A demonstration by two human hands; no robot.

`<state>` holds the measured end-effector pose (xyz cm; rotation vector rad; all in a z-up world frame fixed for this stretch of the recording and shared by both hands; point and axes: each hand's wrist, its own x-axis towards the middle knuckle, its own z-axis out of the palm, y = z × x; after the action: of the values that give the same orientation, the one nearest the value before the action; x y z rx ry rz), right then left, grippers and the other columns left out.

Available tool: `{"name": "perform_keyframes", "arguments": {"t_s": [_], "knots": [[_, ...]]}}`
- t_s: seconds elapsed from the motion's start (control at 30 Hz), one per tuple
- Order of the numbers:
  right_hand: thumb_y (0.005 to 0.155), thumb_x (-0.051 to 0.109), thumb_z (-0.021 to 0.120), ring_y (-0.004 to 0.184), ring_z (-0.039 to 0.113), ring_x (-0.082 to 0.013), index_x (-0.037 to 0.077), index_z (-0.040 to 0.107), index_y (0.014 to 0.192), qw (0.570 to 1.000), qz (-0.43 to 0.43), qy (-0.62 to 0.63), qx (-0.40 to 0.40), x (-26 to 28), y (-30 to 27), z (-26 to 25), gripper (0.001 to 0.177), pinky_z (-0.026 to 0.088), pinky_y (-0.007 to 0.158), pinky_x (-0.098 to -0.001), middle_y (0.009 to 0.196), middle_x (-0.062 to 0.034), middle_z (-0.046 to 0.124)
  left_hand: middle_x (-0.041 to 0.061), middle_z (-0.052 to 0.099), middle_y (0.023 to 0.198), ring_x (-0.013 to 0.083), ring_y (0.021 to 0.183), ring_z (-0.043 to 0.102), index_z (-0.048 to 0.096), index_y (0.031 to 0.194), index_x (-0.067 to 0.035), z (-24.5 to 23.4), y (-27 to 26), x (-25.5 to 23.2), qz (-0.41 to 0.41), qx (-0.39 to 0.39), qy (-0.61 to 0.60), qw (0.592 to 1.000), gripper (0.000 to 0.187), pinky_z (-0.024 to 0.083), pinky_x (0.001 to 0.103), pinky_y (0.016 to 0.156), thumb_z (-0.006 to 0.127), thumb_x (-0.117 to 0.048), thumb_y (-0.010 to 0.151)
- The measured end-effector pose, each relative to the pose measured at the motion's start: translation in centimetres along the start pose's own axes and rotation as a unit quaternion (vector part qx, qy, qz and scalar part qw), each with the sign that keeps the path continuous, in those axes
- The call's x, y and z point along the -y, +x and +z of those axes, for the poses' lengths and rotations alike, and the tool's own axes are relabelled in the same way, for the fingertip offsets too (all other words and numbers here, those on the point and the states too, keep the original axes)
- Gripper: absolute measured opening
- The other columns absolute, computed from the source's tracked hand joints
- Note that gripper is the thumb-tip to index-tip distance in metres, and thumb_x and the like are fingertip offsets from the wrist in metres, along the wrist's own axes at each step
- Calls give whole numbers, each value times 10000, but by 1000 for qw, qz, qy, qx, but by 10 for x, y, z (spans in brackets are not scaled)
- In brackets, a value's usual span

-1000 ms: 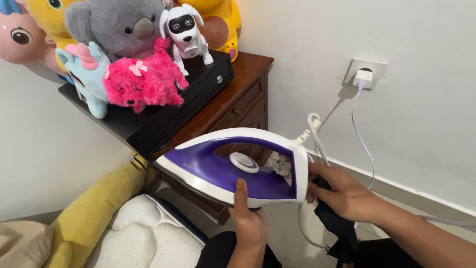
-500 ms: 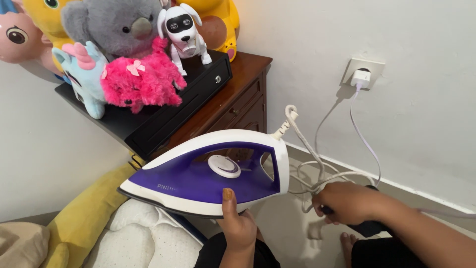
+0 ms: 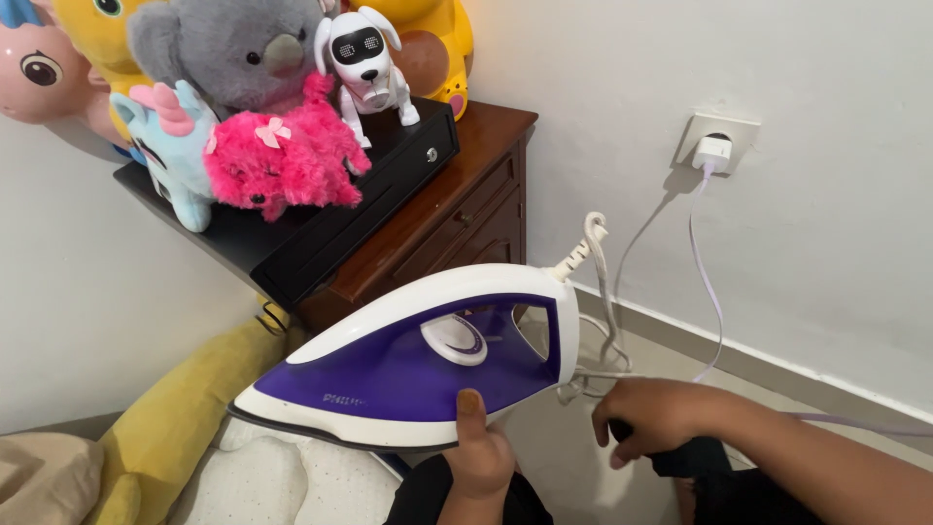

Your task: Cleaning the soleplate of an electric iron with a black cloth and then wrapping the power cord around the handle.

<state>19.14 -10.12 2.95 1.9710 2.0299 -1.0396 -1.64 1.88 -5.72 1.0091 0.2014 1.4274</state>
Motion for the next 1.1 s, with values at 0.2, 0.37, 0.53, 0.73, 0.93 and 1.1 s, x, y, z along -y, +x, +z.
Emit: {"name": "perform_keyframes", "arguments": {"t_s": [0.2, 0.37, 0.53, 0.73, 0.93, 1.1], "knots": [[758, 477, 838, 831, 726, -225, 156, 724, 954, 962, 149, 9, -228, 46, -31, -47, 392, 544, 782, -359, 862, -40, 762, 154, 614, 1293, 228, 1136, 594, 564, 1315, 95, -16, 7, 7, -1, -41, -4, 999, 461, 470, 345, 1041, 543, -300, 1076], [708, 412, 904, 728, 684, -191, 203, 669, 1231, 914, 139, 156, -348, 34, -7, -36, 611, 543, 712, -335, 816, -21, 715, 142, 581, 1360, 241, 1238, 555, 516, 1380, 60, 37, 27, -51, -17, -63, -89, 994, 558, 426, 399, 1084, 548, -353, 1006], [798, 350, 811, 733, 618, -164, 173, 696, 1309, 917, 44, 304, -254, 18, 15, -19, 553, 515, 679, -329, 801, -56, 686, 172, 567, 1415, 285, 1322, 538, 486, 1426, 54, 60, 36, -79, 6, -59, -152, 987, 639, 403, 449, 1136, 546, -392, 971], [805, 333, 813, 807, 650, -152, 94, 684, 1249, 929, -66, 278, -235, 26, 28, -12, 521, 520, 761, -319, 815, -67, 708, 173, 583, 1367, 288, 1276, 560, 492, 1427, 43, 42, 40, -68, 4, -75, -186, 980, 619, 419, 464, 1114, 558, -382, 981], [850, 342, 809, 997, 718, -162, 72, 730, 1200, 929, -154, 279, -190, 19, 26, -7, 449, 543, 881, -323, 1101, -66, 793, 135, 598, 1315, 271, 1230, 575, 506, 1400, 8, 30, 32, -53, -53, -57, -218, 973, 611, 435, 463, 1076, 589, -397, 950], [881, 389, 789, 916, 709, -171, 122, 789, 1026, 979, -111, 162, 47, 13, 15, 2, 304, 544, 825, -313, 978, -36, 777, 148, 615, 1260, 252, 1192, 596, 545, 1361, 40, 9, 30, -38, 12, -60, -157, 986, 565, 464, 435, 1062, 643, -371, 985]]}}
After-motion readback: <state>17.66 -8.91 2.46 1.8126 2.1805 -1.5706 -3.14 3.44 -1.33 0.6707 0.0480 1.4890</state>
